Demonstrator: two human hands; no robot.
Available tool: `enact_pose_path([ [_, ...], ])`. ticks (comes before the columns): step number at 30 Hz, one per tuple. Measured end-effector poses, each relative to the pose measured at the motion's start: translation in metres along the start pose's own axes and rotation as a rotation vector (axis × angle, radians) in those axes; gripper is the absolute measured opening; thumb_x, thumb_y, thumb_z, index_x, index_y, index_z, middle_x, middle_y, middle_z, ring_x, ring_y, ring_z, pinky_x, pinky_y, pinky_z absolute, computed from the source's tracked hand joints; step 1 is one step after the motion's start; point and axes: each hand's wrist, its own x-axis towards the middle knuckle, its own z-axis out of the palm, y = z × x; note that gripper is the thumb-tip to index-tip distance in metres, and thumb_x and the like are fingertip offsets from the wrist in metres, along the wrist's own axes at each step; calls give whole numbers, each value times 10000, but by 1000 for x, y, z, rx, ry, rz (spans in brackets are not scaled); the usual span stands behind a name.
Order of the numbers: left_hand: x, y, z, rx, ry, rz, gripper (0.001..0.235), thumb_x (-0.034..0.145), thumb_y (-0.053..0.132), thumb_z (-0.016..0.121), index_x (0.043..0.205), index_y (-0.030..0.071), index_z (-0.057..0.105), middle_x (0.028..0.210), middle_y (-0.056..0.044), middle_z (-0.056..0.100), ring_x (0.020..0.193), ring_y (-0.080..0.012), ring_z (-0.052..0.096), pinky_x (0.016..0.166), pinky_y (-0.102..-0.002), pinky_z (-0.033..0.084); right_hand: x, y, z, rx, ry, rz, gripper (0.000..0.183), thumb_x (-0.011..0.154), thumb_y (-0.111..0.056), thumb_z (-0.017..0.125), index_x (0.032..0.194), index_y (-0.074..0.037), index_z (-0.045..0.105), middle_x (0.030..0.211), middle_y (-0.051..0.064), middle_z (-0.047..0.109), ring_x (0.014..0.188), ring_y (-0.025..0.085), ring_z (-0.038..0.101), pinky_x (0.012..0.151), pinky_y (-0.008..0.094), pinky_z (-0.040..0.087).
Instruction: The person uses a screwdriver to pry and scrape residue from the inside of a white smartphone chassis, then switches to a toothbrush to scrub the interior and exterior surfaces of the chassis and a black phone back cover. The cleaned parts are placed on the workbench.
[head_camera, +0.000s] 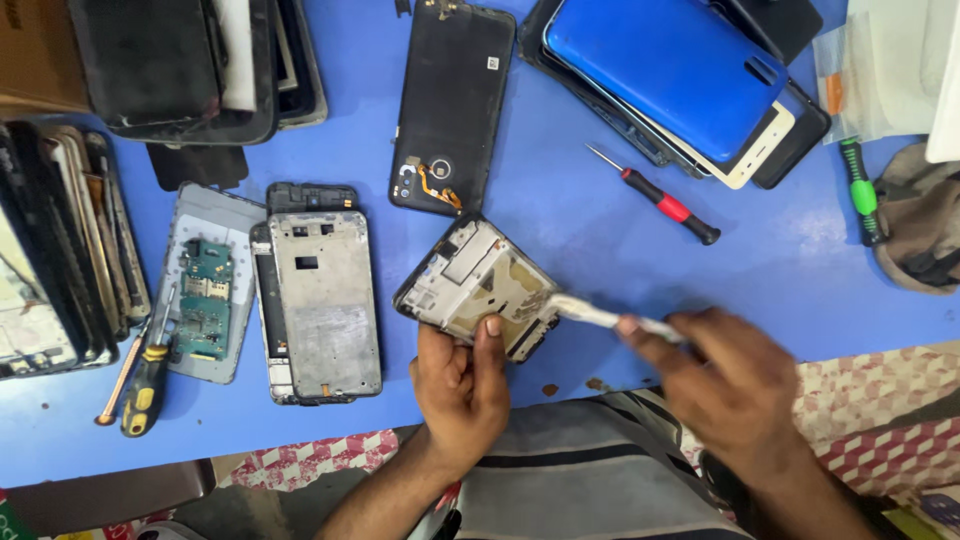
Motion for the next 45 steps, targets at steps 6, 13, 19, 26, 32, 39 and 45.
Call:
enact_pose_path([
  [6,-4,-6,-3,-276,-25,-48,234,1082,62,565,1275,-52,493,1005,-70,730,847,-33,643,699,-167,514,-2,-1,13,209,71,-64,256,810,-19,783,1035,-124,722,934,96,653,755,213,665,620,339,530],
  [13,-9,-10,-5,-501,-59,-120,343,1120,105,530,1418,-41,443,1223,-113,665,1012,-73,622,857,-208,494,3,-5,9,427,371,113,204,894,71,668,1078,-2,718,1051,258,636,797,232,663,624,327,544],
  [19,6,3,-17,-534,-345,-39,442,1194,333,454,1446,-30,461,1309,-193,657,1178,-197,651,1037,-319,534,2,-23,26,289,130,7,268,822,105,750,1062,-10,780,914,151,635,682,238,603,583,344,453],
  [26,22,21,-20,-1083,-502,-171,916,1068,706,368,1604,-37,364,1529,-293,472,1404,-359,545,1188,-447,484,27,-57,21,377,17,-75,381,742,29,829,1101,-83,765,812,85,590,628,206,567,539,356,436],
  [32,21,20,-17,-1288,-442,-168,774,1072,720,323,1632,186,299,1475,-290,493,1173,-284,609,1015,-410,529,31,-61,18,286,38,-125,423,756,38,775,1147,-125,756,853,100,596,658,227,578,557,368,458],
  [39,22,18,-21,-1212,-343,-9,730,1055,749,319,1666,352,271,1370,-266,544,1150,-284,610,998,-433,536,25,-69,23,359,-76,-74,430,768,35,777,1164,-134,770,769,57,560,591,190,546,522,364,444],
  [45,31,19,-35,-1157,-197,156,745,993,779,262,1620,379,317,1238,-243,596,1086,-313,625,954,-473,564,27,-71,22,388,-90,-103,400,778,11,767,1144,-150,746,811,61,586,626,196,561,556,353,464],
])
